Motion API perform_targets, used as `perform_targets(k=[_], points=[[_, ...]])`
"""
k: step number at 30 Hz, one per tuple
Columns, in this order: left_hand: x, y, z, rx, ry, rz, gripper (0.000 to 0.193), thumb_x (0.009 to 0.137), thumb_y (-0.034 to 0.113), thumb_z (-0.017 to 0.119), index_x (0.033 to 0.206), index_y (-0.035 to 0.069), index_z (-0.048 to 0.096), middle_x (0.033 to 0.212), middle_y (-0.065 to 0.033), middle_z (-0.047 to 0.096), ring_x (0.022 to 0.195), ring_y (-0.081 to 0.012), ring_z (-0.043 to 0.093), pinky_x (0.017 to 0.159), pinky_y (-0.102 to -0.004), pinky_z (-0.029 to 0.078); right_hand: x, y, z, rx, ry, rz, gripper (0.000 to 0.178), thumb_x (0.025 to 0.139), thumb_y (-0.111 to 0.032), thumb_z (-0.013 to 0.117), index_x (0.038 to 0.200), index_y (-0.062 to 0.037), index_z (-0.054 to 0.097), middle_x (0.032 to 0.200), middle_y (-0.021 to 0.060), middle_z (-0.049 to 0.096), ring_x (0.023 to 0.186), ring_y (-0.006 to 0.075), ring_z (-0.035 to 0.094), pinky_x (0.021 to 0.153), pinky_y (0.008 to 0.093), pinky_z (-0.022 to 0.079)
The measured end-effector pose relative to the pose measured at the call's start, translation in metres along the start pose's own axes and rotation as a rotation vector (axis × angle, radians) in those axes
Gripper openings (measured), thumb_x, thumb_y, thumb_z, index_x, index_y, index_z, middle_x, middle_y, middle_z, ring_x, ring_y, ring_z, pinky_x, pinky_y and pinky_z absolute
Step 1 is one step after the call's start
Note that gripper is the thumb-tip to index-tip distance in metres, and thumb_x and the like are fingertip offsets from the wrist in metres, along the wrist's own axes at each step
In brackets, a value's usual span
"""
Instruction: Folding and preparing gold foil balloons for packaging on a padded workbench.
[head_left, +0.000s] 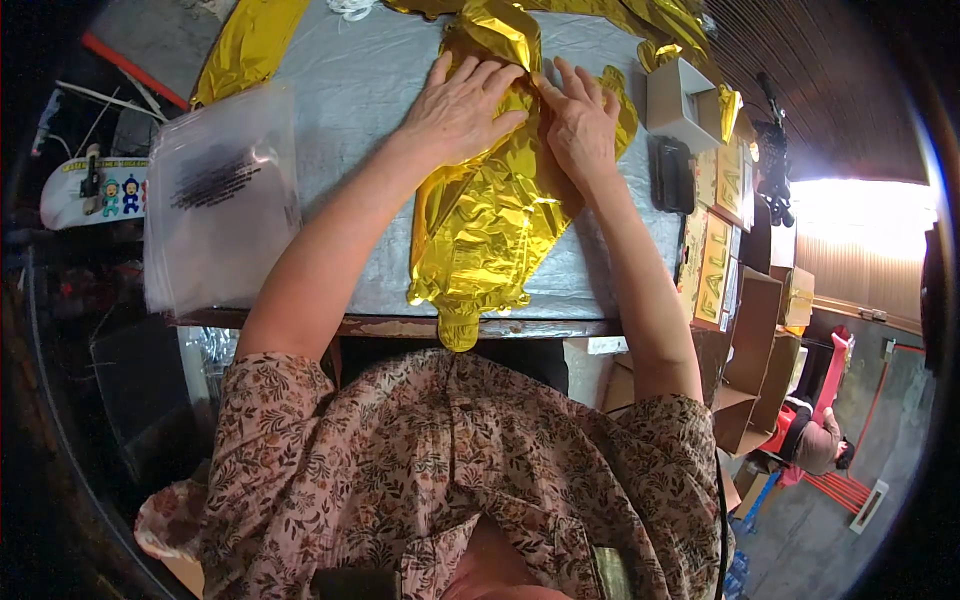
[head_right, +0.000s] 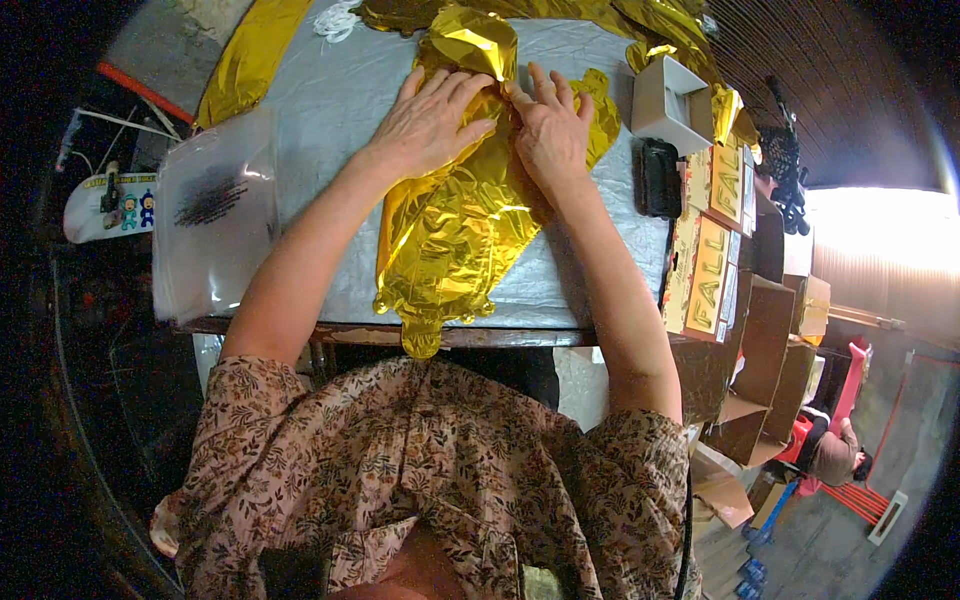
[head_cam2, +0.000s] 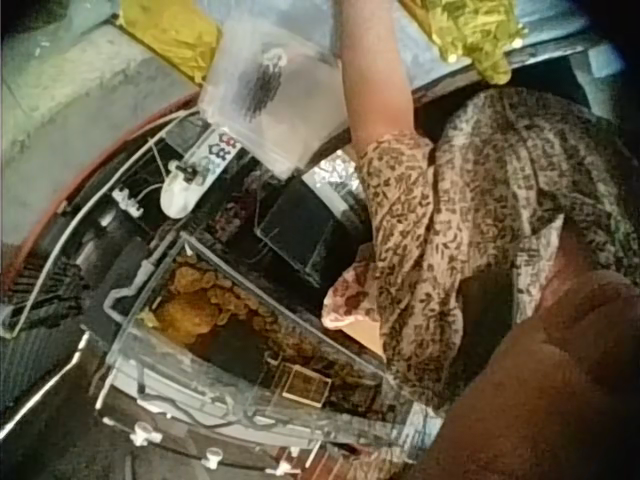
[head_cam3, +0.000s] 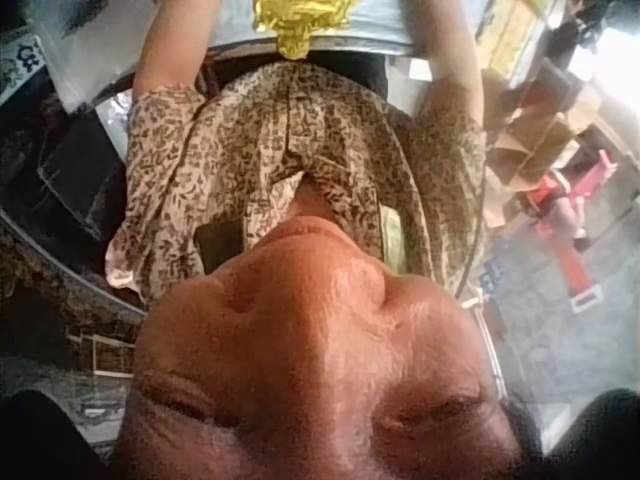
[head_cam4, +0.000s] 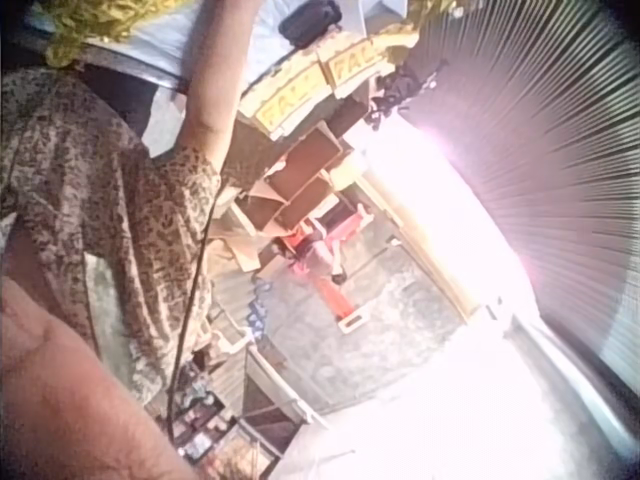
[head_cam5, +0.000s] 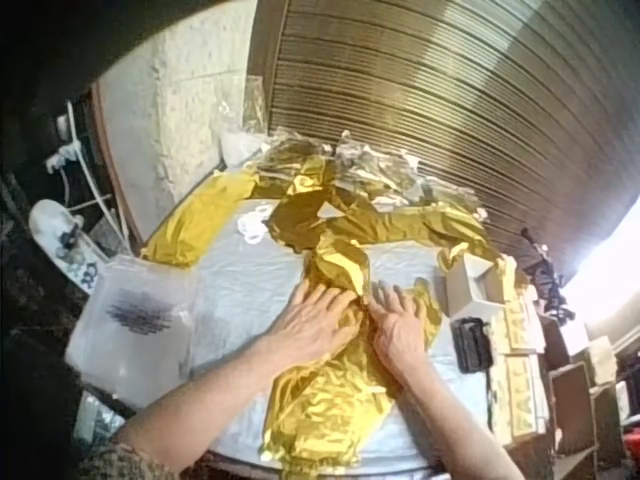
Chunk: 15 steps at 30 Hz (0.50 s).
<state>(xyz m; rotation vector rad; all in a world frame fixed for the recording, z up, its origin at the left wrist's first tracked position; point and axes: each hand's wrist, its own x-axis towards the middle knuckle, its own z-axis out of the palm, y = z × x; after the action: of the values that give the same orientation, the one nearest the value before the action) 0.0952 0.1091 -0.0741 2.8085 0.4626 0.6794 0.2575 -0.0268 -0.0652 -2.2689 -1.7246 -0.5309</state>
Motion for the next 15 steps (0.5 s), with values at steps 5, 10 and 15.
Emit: perform_targets(k=[5,10,15], points=[[0.0,-0.004,-0.001,0.004,-0.009,-0.004,0.061,0.102,0.054,0.05,0.14,0.006,0.05,0.142,-0.0151,0.057,0.139,-0.0304,0.047,0.122,-0.0559,0.021,0.003,-0.009,-0.008,-0.1,0.009,-0.019,0.059,0.085,0.001,0.053,0.137,-0.0244,0.067,0.153,0.0076,0.052,0.142,0.0321,0.046,0.116,0.0587,0.029],[0.004,-0.007,-0.003,-0.053,-0.018,-0.009,0.058,0.102,0.053,0.051,0.136,0.006,0.053,0.141,-0.0175,0.057,0.139,-0.0307,0.047,0.121,-0.0546,0.022,0.005,-0.009,-0.008,-0.178,-0.043,-0.031,0.052,0.087,-0.013,0.063,0.138,-0.0224,0.064,0.154,0.0076,0.05,0.145,0.0337,0.041,0.116,0.0642,0.026],[0.012,-0.026,-0.018,-0.275,0.211,-0.09,0.038,0.098,0.033,0.064,0.115,0.0,0.055,0.117,-0.0234,0.059,0.116,-0.0412,0.055,0.104,-0.0529,0.041,0.008,-0.014,-0.007,-0.189,-0.032,-0.033,0.047,0.09,-0.012,0.059,0.136,-0.0213,0.067,0.153,0.0066,0.052,0.144,0.032,0.043,0.117,0.0618,0.025]])
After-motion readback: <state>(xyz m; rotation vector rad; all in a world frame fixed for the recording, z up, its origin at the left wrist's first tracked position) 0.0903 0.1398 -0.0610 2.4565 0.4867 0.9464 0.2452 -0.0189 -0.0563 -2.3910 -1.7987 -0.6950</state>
